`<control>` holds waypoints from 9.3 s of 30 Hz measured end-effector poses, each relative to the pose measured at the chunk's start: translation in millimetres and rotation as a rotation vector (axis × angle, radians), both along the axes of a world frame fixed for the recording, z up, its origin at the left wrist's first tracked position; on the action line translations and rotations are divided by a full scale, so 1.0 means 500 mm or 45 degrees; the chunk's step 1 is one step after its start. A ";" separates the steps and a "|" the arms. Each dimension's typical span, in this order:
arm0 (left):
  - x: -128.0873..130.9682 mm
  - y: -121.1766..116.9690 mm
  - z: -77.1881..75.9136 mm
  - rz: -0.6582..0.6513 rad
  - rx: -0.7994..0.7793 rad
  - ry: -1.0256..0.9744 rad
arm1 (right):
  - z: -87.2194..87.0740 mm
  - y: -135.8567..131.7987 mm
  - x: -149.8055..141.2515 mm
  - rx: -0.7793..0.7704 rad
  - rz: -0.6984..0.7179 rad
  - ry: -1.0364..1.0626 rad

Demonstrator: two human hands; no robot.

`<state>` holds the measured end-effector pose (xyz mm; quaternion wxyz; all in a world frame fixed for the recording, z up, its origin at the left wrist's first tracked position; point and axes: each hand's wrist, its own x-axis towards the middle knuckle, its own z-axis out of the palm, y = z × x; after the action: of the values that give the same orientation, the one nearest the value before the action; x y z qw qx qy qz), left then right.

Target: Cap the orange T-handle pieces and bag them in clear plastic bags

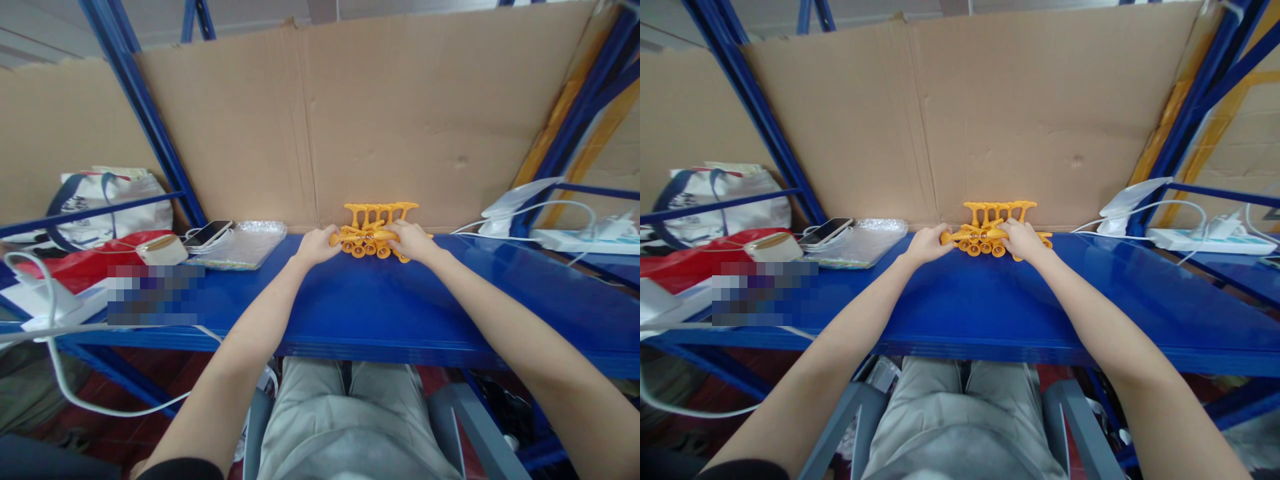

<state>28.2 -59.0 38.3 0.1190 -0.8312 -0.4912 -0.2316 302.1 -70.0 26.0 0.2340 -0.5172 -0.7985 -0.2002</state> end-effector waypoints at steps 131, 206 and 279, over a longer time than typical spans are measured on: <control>0.012 0.010 -0.025 -0.138 0.283 -0.080 | 0.030 -0.056 -0.071 -1.092 0.221 1.361; 0.020 0.021 -0.034 -0.105 0.188 -0.149 | 0.030 -0.043 -0.056 -1.048 0.324 1.512; -0.005 0.071 -0.075 0.080 -0.577 0.092 | -0.011 0.018 0.102 -0.391 -0.431 0.331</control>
<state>25.9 -23.5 0.7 -0.0458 -0.8287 -0.5518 -0.0816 353.3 -60.9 20.3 0.2165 -0.6942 -0.6850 -0.0450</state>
